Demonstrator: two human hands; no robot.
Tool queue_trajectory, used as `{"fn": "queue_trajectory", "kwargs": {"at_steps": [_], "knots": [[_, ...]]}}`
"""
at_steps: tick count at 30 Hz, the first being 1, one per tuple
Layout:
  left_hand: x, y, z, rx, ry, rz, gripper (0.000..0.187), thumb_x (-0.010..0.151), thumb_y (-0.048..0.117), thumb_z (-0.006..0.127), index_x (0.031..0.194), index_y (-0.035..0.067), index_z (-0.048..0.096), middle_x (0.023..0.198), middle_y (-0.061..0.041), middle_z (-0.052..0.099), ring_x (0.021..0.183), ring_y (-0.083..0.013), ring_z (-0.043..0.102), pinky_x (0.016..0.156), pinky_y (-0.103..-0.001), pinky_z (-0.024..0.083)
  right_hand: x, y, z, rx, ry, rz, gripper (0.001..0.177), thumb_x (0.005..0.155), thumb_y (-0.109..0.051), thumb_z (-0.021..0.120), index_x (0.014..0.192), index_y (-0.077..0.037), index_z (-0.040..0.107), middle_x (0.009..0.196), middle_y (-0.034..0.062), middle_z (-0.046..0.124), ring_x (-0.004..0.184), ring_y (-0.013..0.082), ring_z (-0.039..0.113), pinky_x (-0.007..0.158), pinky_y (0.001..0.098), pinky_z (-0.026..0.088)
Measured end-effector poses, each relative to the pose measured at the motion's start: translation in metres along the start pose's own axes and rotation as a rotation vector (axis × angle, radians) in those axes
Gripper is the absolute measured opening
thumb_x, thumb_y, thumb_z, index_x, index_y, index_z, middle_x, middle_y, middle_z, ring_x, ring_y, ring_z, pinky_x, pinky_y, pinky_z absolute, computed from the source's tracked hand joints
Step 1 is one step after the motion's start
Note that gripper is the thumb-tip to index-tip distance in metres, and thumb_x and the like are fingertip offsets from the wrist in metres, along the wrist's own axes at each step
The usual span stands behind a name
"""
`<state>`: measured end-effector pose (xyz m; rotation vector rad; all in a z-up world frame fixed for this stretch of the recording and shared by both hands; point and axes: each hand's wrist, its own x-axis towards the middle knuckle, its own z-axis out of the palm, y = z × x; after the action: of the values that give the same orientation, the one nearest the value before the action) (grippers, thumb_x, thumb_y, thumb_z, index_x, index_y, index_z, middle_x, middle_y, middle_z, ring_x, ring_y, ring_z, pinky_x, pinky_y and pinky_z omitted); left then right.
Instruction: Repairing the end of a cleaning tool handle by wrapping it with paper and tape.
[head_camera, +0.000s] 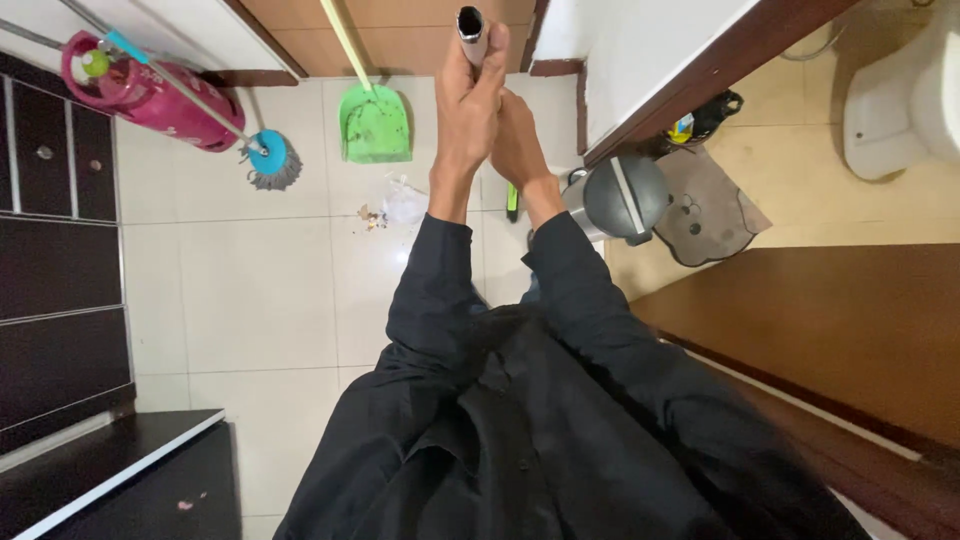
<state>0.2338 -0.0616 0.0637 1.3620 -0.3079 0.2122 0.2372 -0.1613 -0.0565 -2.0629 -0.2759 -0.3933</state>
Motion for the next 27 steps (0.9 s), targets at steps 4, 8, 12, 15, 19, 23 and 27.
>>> {"fn": "queue_trajectory", "kwargs": {"at_steps": [4, 8, 12, 15, 19, 23, 27], "knots": [[0.013, -0.018, 0.031, -0.033, -0.001, 0.069, 0.028, 0.112, 0.032, 0.060, 0.106, 0.004, 0.058, 0.088, 0.005, 0.050, 0.083, -0.0063, 0.044, 0.073, -0.027, 0.040, 0.017, 0.016, -0.030, -0.030, -0.001, -0.098, 0.017, 0.096, -0.004, 0.058, 0.112, 0.003, 0.060, 0.110, 0.0254, 0.068, 0.105, 0.0482, 0.060, 0.090, 0.0505, 0.048], [0.034, -0.023, 0.054, -0.030, 0.032, 0.025, 0.028, 0.110, 0.031, 0.059, 0.104, 0.004, 0.059, 0.090, 0.005, 0.055, 0.086, -0.0053, 0.047, 0.076, -0.025, 0.044, 0.040, 0.030, -0.053, 0.043, -0.069, 0.018, 0.019, 0.097, -0.009, 0.058, 0.111, 0.004, 0.060, 0.108, 0.0258, 0.069, 0.102, 0.0462, 0.064, 0.087, 0.0477, 0.052], [0.052, -0.040, 0.076, -0.052, 0.048, -0.017, 0.029, 0.109, 0.033, 0.059, 0.100, 0.006, 0.055, 0.087, 0.005, 0.049, 0.081, -0.0063, 0.044, 0.072, -0.026, 0.041, 0.058, 0.041, -0.075, 0.102, -0.091, -0.015, 0.020, 0.099, -0.009, 0.056, 0.110, 0.006, 0.062, 0.108, 0.0262, 0.070, 0.104, 0.0463, 0.065, 0.087, 0.0463, 0.052], [0.062, -0.047, 0.090, -0.038, 0.055, -0.044, 0.028, 0.108, 0.033, 0.059, 0.099, 0.007, 0.056, 0.085, 0.006, 0.048, 0.078, -0.0063, 0.042, 0.070, -0.025, 0.039, 0.070, 0.032, -0.093, 0.195, -0.147, 0.259, 0.022, 0.097, -0.014, 0.054, 0.107, 0.005, 0.059, 0.100, 0.0227, 0.071, 0.091, 0.0404, 0.070, 0.079, 0.0437, 0.054], [0.078, -0.058, 0.111, -0.002, 0.067, -0.084, 0.029, 0.110, 0.033, 0.057, 0.098, 0.007, 0.057, 0.084, 0.006, 0.048, 0.079, -0.0057, 0.041, 0.071, -0.025, 0.039, 0.078, 0.079, -0.099, 0.133, -0.113, 0.082, 0.020, 0.099, -0.012, 0.056, 0.109, 0.005, 0.060, 0.107, 0.0244, 0.069, 0.101, 0.0407, 0.067, 0.087, 0.0438, 0.053], [0.093, -0.069, 0.130, -0.044, 0.053, -0.052, 0.028, 0.109, 0.034, 0.058, 0.099, 0.008, 0.055, 0.084, 0.006, 0.045, 0.077, -0.0063, 0.039, 0.069, -0.025, 0.037, 0.087, 0.117, -0.108, 0.081, -0.120, 0.045, 0.016, 0.099, -0.007, 0.054, 0.107, 0.005, 0.059, 0.109, 0.0267, 0.068, 0.105, 0.0439, 0.062, 0.093, 0.0465, 0.049], [0.107, -0.084, 0.148, -0.060, 0.042, -0.063, 0.028, 0.110, 0.034, 0.058, 0.100, 0.009, 0.055, 0.086, 0.006, 0.045, 0.079, -0.0064, 0.039, 0.071, -0.026, 0.038, 0.094, 0.152, -0.116, -0.012, -0.107, 0.045, 0.012, 0.096, -0.004, 0.055, 0.103, 0.006, 0.058, 0.109, 0.0290, 0.066, 0.108, 0.0480, 0.058, 0.093, 0.0494, 0.046]]}}
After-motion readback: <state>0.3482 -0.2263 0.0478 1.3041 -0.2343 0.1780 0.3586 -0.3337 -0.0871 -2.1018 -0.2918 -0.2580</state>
